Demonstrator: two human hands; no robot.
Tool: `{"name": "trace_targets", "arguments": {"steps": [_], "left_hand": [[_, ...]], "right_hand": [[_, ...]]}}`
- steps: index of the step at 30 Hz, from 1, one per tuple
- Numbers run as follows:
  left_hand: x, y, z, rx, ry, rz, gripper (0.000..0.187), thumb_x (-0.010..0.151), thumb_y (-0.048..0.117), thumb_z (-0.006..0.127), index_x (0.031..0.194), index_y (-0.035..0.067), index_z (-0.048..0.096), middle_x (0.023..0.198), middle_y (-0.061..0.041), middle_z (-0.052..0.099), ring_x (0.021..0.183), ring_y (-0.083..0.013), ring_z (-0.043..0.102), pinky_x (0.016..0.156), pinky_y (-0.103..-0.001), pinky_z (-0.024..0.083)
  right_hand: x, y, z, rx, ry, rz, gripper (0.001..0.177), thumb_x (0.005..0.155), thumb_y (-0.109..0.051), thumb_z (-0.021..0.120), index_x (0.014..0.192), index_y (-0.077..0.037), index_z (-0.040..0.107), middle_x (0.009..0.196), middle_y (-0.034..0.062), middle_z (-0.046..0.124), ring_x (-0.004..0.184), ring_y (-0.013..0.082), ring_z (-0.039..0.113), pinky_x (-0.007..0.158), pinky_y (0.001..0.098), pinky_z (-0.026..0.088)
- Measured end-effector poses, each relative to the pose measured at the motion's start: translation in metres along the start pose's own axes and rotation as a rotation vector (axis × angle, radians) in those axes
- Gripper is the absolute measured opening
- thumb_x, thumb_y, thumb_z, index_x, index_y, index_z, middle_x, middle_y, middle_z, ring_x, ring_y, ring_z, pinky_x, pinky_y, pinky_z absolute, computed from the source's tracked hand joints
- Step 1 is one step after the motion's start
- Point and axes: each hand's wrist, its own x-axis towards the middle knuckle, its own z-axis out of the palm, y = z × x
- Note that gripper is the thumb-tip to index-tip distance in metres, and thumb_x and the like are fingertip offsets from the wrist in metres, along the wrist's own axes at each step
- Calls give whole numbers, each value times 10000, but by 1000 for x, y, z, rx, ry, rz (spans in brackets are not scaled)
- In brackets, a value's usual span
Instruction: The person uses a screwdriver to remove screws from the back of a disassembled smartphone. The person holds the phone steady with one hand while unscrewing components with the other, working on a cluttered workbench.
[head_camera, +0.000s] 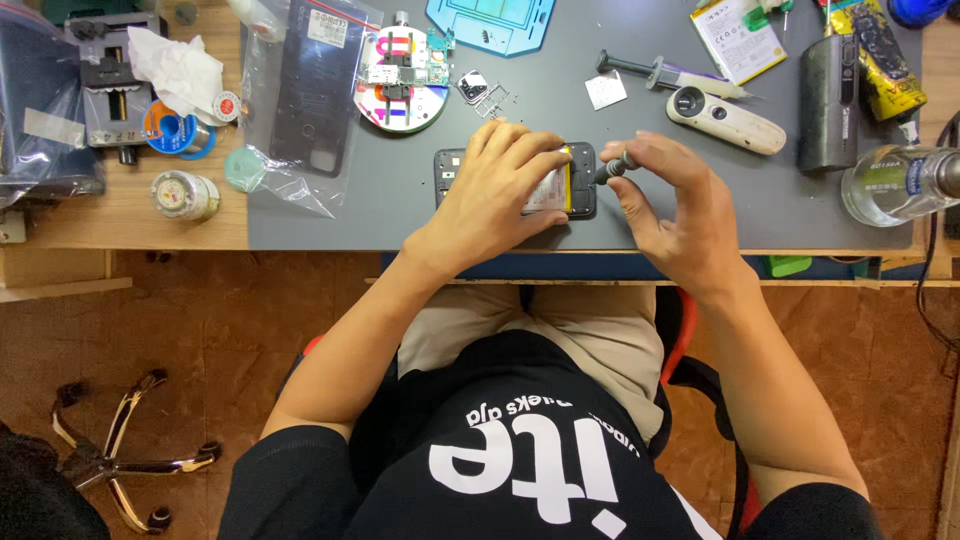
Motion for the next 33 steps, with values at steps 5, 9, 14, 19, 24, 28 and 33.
{"name": "trace_targets", "arguments": {"steps": [5,9,14,19,24,28,33], "left_hand": [[4,-13,-7,-36,40,-13,510,826,300,923,1230,129,664,1260,-40,665,1153,-258,590,1105,-500,375],[21,-31,-25,239,271,-220,58,982,194,728,947,154,703,914,-17,643,876,-272,547,757,-418,378],[24,-55,4,284,219,-328,138,902,254,812,835,164,734,845,-7,655,858,-281,567,791,-461,397],[31,-62,19,359,195,-307,155,875,230,830,812,144,717,841,-19,641,844,-299,560,774,-472,405],[36,-67,18,390,233,-208,156,801,171,781,752,131,638,806,-33,590,806,-297,524,754,-465,400],[41,-21,-24,-254,287,-253,182,837,-30,673,820,84,532,856,-55,568,739,-191,570,655,-333,487],[29,12,-51,-1208,160,-566,190,923,0,776,910,80,605,870,-91,700,802,-157,744,629,-223,520]], "right_hand": [[-8,14,-12,-81,79,25,370,1068,121,698,1363,101,475,1163,263,731,1024,438,743,927,535,601],[-18,19,-15,-142,-90,320,587,1113,98,671,1544,-148,359,1339,168,695,1190,284,690,1064,457,508],[-19,18,-13,-171,-97,283,578,1101,104,681,1527,-140,375,1333,166,715,1149,289,719,1024,450,525],[-22,25,-12,-187,-96,293,588,1101,87,678,1539,-154,369,1341,143,727,1133,266,717,975,444,535],[-24,30,-11,-177,-97,239,587,1112,87,690,1556,-146,386,1353,163,718,1151,274,730,958,437,551],[-22,31,-12,-167,-95,208,573,1114,91,685,1560,-131,402,1363,184,710,1184,314,724,1043,435,528],[5,-1,-13,208,70,261,576,1168,149,571,1580,-127,277,1236,276,604,1236,409,695,1093,481,598]]}}
